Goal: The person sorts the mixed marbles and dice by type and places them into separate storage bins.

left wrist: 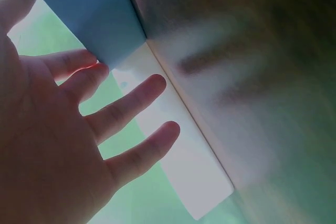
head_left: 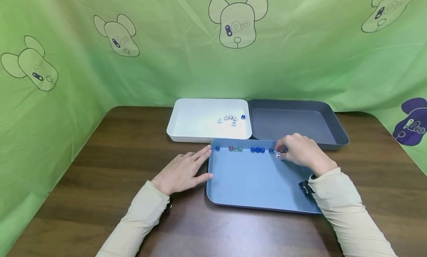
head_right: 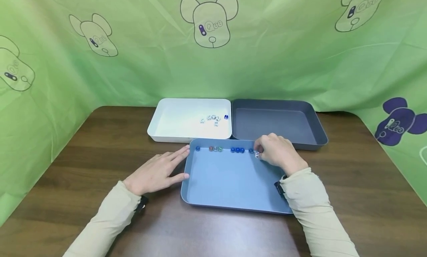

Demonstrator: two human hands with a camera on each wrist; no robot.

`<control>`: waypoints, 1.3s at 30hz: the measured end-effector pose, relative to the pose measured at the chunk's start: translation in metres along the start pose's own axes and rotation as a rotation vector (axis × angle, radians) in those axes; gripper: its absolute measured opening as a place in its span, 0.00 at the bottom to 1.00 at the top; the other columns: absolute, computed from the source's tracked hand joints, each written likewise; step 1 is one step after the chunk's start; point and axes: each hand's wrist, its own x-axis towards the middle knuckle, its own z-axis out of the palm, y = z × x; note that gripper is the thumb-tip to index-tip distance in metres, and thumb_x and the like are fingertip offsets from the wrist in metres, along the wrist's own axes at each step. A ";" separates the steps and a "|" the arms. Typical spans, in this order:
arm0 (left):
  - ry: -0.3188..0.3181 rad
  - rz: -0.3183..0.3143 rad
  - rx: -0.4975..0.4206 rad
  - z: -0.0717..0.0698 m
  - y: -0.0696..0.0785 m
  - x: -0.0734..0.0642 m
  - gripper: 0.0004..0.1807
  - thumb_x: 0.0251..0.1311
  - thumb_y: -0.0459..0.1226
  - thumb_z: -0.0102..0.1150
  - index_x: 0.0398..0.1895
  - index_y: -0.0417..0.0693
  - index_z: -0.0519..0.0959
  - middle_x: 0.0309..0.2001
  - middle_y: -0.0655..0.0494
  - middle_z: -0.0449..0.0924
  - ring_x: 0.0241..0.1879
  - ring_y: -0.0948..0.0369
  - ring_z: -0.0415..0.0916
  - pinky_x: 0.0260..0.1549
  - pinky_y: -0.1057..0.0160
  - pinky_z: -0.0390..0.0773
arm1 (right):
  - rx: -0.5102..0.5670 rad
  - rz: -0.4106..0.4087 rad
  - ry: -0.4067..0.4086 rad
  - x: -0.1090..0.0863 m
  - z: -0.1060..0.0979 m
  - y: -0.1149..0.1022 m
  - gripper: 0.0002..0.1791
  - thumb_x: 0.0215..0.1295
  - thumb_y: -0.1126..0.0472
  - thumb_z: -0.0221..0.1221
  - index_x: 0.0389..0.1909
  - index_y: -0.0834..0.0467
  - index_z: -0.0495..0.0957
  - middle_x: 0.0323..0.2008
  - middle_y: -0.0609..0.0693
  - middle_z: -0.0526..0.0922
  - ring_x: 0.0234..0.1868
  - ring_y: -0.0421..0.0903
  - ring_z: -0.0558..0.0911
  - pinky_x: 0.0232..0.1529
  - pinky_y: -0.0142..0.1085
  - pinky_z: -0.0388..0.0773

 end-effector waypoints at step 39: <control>0.002 0.002 -0.004 0.000 0.002 0.000 0.42 0.74 0.60 0.46 0.79 0.42 0.58 0.80 0.52 0.50 0.66 0.45 0.69 0.61 0.42 0.70 | 0.006 -0.061 0.005 0.003 -0.002 -0.001 0.03 0.59 0.65 0.70 0.34 0.57 0.87 0.30 0.46 0.85 0.33 0.47 0.81 0.33 0.53 0.78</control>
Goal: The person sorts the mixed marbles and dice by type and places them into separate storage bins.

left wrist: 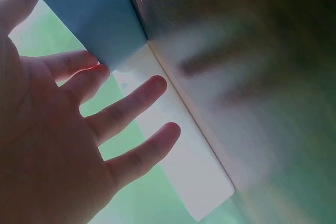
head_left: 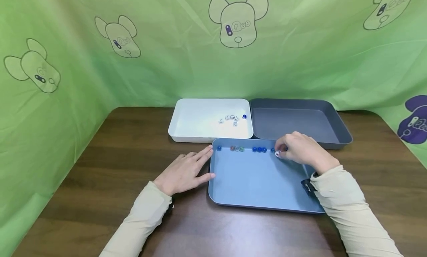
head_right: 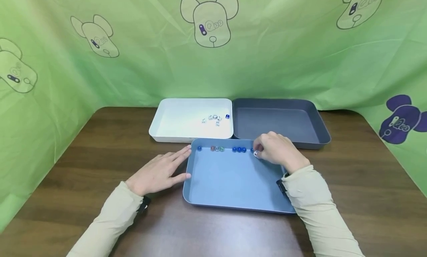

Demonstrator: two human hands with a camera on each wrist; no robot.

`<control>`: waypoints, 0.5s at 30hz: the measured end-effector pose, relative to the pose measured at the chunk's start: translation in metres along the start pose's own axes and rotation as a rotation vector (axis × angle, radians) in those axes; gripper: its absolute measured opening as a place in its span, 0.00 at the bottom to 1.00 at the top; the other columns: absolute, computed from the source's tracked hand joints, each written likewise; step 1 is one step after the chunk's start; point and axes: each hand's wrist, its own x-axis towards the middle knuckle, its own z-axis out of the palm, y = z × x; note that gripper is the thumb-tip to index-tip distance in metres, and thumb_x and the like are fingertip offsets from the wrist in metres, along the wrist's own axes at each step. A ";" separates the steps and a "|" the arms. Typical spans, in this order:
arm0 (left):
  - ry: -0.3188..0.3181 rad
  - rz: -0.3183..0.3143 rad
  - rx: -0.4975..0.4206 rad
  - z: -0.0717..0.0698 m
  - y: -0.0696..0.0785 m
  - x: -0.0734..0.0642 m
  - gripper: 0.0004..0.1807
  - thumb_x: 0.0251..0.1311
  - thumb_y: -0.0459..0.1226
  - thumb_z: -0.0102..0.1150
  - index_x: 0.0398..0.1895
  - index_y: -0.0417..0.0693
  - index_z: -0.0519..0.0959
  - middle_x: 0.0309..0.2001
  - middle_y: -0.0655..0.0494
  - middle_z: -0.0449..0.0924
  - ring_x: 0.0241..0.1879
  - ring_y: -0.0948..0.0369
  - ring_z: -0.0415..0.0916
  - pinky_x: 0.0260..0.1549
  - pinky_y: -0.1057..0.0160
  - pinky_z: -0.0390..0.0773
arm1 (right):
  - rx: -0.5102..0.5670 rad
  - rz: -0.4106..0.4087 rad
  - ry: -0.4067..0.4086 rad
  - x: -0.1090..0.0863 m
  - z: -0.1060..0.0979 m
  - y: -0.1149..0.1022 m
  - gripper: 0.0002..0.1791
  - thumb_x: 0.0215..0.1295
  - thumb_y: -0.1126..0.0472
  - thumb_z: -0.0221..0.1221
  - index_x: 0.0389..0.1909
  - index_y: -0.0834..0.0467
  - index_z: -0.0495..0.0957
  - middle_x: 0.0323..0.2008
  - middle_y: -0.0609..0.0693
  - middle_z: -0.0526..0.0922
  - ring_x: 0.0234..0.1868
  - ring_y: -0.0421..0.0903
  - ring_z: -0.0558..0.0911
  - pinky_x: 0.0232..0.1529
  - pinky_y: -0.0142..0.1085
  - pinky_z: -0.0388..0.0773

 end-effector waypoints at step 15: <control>-0.001 -0.006 0.009 0.001 0.002 0.000 0.41 0.74 0.60 0.46 0.79 0.42 0.58 0.80 0.52 0.50 0.66 0.45 0.69 0.61 0.43 0.70 | 0.035 -0.060 0.066 0.026 -0.035 -0.018 0.02 0.62 0.63 0.68 0.35 0.55 0.88 0.30 0.43 0.86 0.34 0.47 0.83 0.38 0.53 0.78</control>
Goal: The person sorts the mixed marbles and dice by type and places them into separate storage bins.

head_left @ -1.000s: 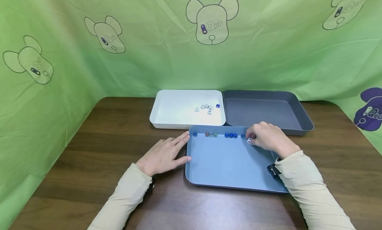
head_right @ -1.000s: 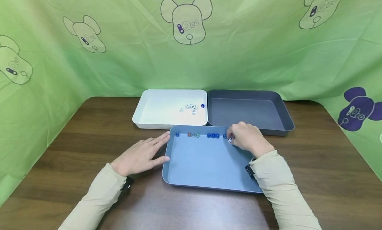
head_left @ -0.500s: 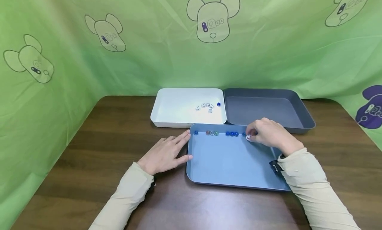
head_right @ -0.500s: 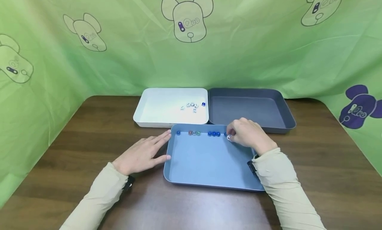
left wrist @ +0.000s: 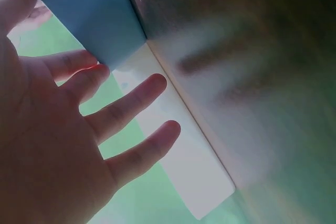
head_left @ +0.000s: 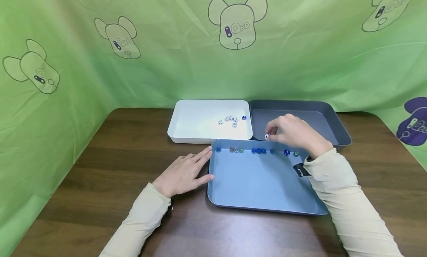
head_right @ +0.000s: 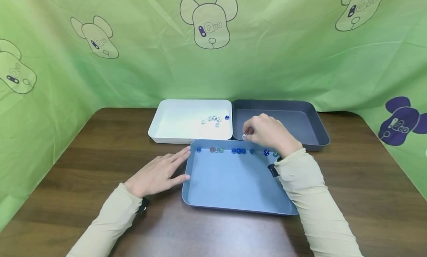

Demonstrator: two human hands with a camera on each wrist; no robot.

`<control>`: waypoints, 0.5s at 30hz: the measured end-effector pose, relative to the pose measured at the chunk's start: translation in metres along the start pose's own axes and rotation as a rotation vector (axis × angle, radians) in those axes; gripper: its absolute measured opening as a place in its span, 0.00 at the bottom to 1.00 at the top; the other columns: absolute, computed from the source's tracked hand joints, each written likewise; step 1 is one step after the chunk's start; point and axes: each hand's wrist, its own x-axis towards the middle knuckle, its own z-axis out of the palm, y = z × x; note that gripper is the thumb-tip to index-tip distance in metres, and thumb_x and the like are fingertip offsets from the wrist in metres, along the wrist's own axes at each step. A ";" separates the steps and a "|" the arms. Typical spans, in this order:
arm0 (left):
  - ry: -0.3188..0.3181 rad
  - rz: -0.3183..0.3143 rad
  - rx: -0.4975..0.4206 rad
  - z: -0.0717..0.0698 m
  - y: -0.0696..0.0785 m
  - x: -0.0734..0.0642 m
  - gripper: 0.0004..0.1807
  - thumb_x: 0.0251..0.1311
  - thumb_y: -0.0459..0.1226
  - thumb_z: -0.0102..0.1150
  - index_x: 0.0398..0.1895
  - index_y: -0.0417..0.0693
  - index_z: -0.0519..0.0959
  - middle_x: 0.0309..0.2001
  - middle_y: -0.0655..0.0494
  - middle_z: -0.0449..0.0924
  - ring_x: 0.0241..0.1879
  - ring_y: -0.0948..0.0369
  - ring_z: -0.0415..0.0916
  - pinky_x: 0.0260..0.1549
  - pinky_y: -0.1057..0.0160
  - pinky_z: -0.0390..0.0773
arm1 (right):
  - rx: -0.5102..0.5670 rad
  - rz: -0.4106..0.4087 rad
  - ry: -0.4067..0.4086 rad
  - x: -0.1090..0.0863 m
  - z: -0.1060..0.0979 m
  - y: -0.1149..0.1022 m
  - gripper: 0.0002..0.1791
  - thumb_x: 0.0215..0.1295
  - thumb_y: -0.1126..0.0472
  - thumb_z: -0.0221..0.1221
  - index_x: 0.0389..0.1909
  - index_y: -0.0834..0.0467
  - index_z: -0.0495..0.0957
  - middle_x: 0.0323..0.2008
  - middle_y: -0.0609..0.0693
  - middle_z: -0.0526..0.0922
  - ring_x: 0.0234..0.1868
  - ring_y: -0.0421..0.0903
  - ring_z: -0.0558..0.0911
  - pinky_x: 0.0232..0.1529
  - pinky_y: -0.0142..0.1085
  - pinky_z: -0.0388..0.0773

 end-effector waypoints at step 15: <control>0.003 0.000 -0.037 0.000 -0.002 0.000 0.41 0.74 0.59 0.47 0.79 0.42 0.58 0.80 0.52 0.50 0.67 0.46 0.69 0.60 0.42 0.71 | 0.002 -0.012 0.013 0.033 -0.014 -0.027 0.06 0.61 0.65 0.65 0.37 0.59 0.87 0.31 0.46 0.87 0.36 0.48 0.83 0.41 0.51 0.78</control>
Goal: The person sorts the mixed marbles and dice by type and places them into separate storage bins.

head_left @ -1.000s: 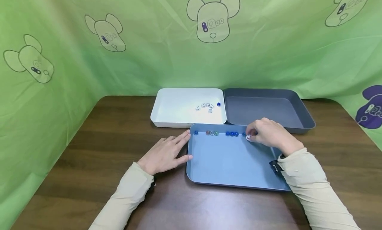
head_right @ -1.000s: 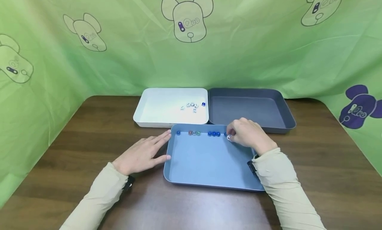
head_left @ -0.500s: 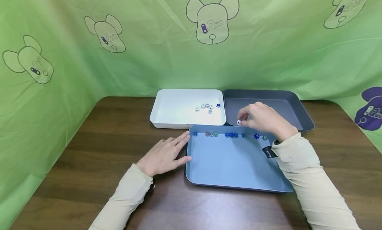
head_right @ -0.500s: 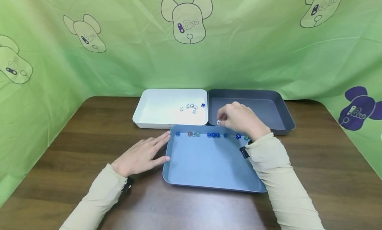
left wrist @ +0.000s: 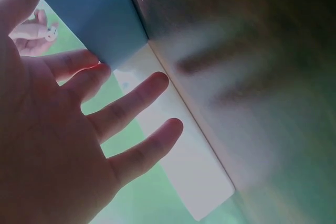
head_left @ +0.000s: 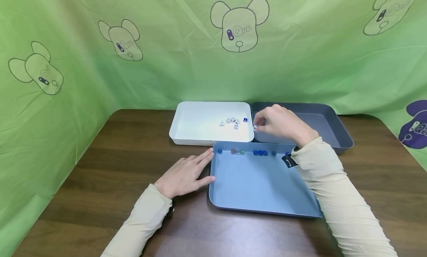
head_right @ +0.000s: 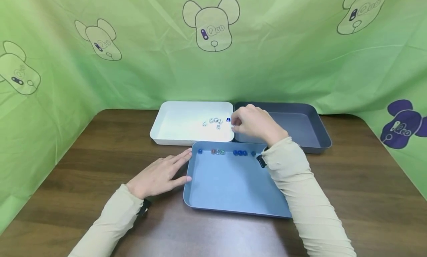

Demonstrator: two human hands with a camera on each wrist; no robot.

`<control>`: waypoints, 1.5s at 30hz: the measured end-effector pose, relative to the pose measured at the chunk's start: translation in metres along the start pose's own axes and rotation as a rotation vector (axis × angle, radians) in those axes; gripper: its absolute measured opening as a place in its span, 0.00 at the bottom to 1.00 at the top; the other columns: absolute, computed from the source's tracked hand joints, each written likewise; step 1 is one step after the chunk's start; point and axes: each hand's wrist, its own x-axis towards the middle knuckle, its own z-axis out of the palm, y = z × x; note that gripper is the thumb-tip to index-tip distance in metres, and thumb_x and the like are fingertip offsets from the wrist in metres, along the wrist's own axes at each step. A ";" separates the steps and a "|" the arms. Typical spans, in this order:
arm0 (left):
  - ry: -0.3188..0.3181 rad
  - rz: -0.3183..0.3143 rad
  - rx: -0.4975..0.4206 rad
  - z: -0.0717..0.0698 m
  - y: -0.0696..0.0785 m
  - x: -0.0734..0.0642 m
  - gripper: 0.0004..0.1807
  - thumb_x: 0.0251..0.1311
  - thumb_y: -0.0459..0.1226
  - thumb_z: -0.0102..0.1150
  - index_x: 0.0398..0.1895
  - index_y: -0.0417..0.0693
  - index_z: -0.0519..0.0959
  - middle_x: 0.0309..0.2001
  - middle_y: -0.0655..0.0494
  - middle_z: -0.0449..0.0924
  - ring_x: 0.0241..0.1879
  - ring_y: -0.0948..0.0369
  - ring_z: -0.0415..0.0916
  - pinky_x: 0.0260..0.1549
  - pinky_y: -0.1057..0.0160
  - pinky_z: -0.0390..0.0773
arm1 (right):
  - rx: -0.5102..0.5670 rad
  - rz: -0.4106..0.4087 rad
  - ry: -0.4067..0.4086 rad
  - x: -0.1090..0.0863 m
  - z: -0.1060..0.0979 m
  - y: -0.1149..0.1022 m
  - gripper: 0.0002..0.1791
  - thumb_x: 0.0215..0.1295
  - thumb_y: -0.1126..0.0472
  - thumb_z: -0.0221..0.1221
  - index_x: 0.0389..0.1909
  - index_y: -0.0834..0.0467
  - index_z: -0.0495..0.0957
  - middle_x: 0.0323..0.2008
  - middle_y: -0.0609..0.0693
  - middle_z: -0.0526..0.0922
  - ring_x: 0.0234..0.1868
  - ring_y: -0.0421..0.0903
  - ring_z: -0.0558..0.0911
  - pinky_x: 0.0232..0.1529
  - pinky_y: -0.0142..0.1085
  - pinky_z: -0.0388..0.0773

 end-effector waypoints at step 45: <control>0.018 0.003 0.035 0.000 0.003 -0.002 0.40 0.74 0.59 0.47 0.78 0.42 0.60 0.80 0.52 0.52 0.66 0.46 0.69 0.60 0.42 0.71 | 0.226 0.080 -0.174 0.081 0.008 -0.007 0.06 0.64 0.68 0.65 0.39 0.67 0.85 0.34 0.57 0.87 0.21 0.46 0.82 0.25 0.34 0.78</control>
